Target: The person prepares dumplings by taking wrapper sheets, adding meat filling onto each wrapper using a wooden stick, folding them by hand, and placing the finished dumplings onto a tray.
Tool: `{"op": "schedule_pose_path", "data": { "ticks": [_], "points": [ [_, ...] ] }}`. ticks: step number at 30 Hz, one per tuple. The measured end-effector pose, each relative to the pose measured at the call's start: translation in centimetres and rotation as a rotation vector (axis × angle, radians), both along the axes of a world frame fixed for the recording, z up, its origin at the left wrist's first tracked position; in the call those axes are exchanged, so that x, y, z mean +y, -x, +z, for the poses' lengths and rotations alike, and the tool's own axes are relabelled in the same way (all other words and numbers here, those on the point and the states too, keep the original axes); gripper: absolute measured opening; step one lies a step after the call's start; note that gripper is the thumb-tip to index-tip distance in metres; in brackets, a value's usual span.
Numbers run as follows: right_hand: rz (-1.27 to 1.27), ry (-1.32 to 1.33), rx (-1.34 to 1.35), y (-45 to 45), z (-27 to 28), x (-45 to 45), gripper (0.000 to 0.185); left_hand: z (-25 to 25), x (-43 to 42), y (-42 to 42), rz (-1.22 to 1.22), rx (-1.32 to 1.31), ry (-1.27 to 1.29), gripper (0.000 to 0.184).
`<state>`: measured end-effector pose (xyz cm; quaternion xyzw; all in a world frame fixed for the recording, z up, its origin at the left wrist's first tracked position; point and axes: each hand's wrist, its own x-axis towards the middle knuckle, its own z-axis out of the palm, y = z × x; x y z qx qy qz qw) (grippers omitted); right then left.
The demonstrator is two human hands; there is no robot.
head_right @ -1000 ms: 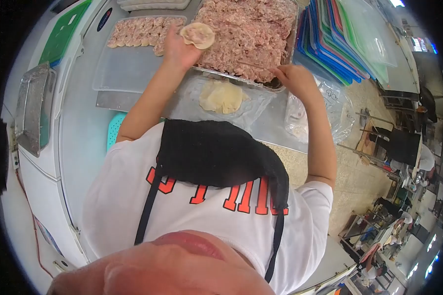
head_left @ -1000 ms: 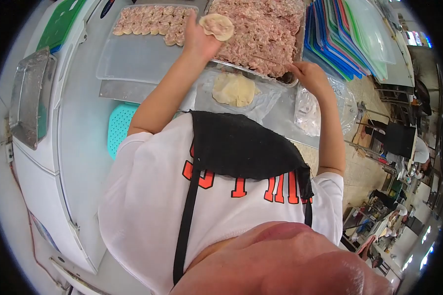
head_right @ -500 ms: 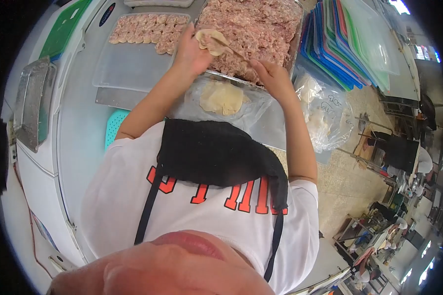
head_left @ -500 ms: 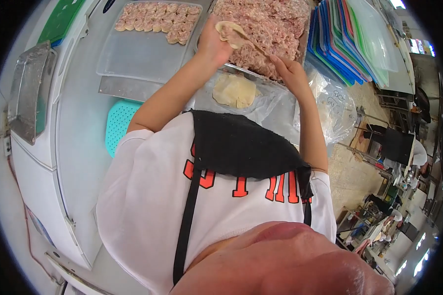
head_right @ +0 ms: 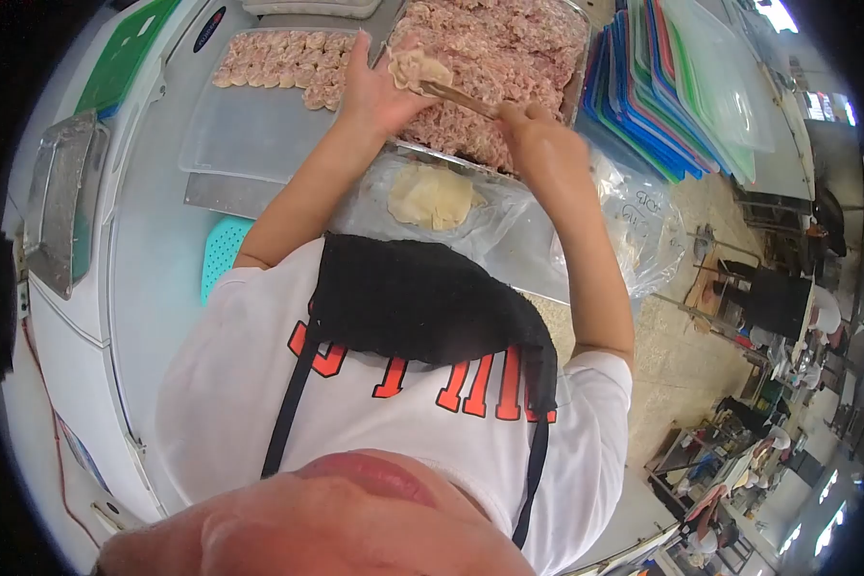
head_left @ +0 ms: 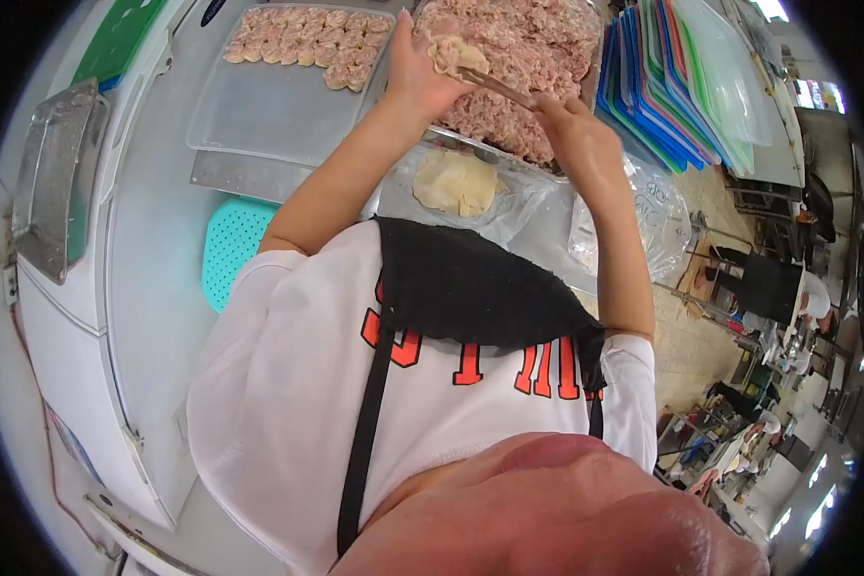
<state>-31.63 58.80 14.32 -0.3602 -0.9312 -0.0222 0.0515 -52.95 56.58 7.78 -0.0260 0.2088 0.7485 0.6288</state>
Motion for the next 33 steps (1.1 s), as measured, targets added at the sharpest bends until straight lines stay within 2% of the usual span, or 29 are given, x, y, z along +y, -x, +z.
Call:
{"op": "schedule_pose_path", "data": {
  "ticks": [3, 4, 6, 9, 11, 12, 15, 16, 19, 21, 23, 24, 27, 28, 30, 31, 33],
  "points": [
    [0.013, -0.012, 0.109, 0.9, 1.6, -1.3, 0.025, -0.5, -0.3, 0.6, -0.013, 0.004, 0.024, 0.071],
    [0.048, -0.077, 0.188, 1.4, 0.4, -1.5, 0.026, -0.1, -0.2, 0.5, 0.006, 0.005, 0.013, 0.069],
    [0.092, -0.023, 0.197, 1.3, -0.7, -0.5, 0.026, 0.7, 0.0, -0.1, 0.043, -0.004, -0.003, 0.065],
    [0.065, 0.077, 0.100, -0.1, 0.7, 0.9, 0.027, -4.6, 1.7, 4.7, 0.024, -0.183, -0.151, 0.049],
    [0.014, 0.161, -0.067, -2.1, 1.4, 2.5, 0.030, -3.4, 0.3, 6.0, -0.021, 0.013, -0.193, 0.040],
    [-0.039, 0.202, -0.246, -2.5, 2.0, 2.7, 0.037, -2.7, -0.4, 6.4, -0.046, 0.108, -0.214, 0.038],
    [-0.025, 0.112, -0.455, -2.8, -1.7, 3.1, 0.042, -2.0, -1.8, 7.3, -0.104, 0.594, -0.256, 0.044],
    [-0.075, 0.138, -0.409, -1.9, -2.8, 2.0, 0.045, -1.9, -2.0, 7.4, -0.126, 0.740, -0.248, 0.047],
    [0.026, 0.277, -0.149, -1.4, -6.4, 1.2, 0.045, -1.8, -2.1, 8.0, -0.184, 1.196, -0.205, 0.056],
    [-0.039, 0.472, 0.104, -2.3, -6.7, 2.0, 0.044, -1.9, -2.4, 8.4, -0.238, 1.519, -0.134, 0.061],
    [-0.150, 0.690, 0.303, -2.9, -5.7, 2.1, 0.045, -1.4, -2.9, 7.4, -0.140, 1.519, -0.228, 0.064],
    [-0.286, 0.855, 0.296, -2.7, -3.6, 2.1, 0.046, -1.0, -2.9, 6.6, -0.093, 1.517, -0.279, 0.065],
    [-0.181, 0.794, 0.478, -3.0, -1.4, 2.3, 0.047, -0.4, -2.1, 5.2, 0.094, 1.803, -0.480, 0.065],
    [-0.151, 0.793, 0.543, -2.8, -0.9, 1.8, 0.035, 0.0, -1.9, 4.7, 0.024, 1.824, -0.477, 0.061],
    [0.013, 0.530, 0.577, -1.4, -1.2, 0.1, 0.029, 1.0, -1.6, 3.8, -0.118, 1.862, -0.468, 0.056],
    [0.093, 0.399, 0.588, -1.1, -1.4, -0.4, 0.027, 1.2, -1.1, 3.8, -0.266, 1.852, -0.479, 0.052],
    [0.111, 0.434, 0.498, -1.7, -1.9, -0.4, 0.028, 1.1, 0.0, 4.1, -0.558, 1.816, -0.497, 0.045]
  ]
}}
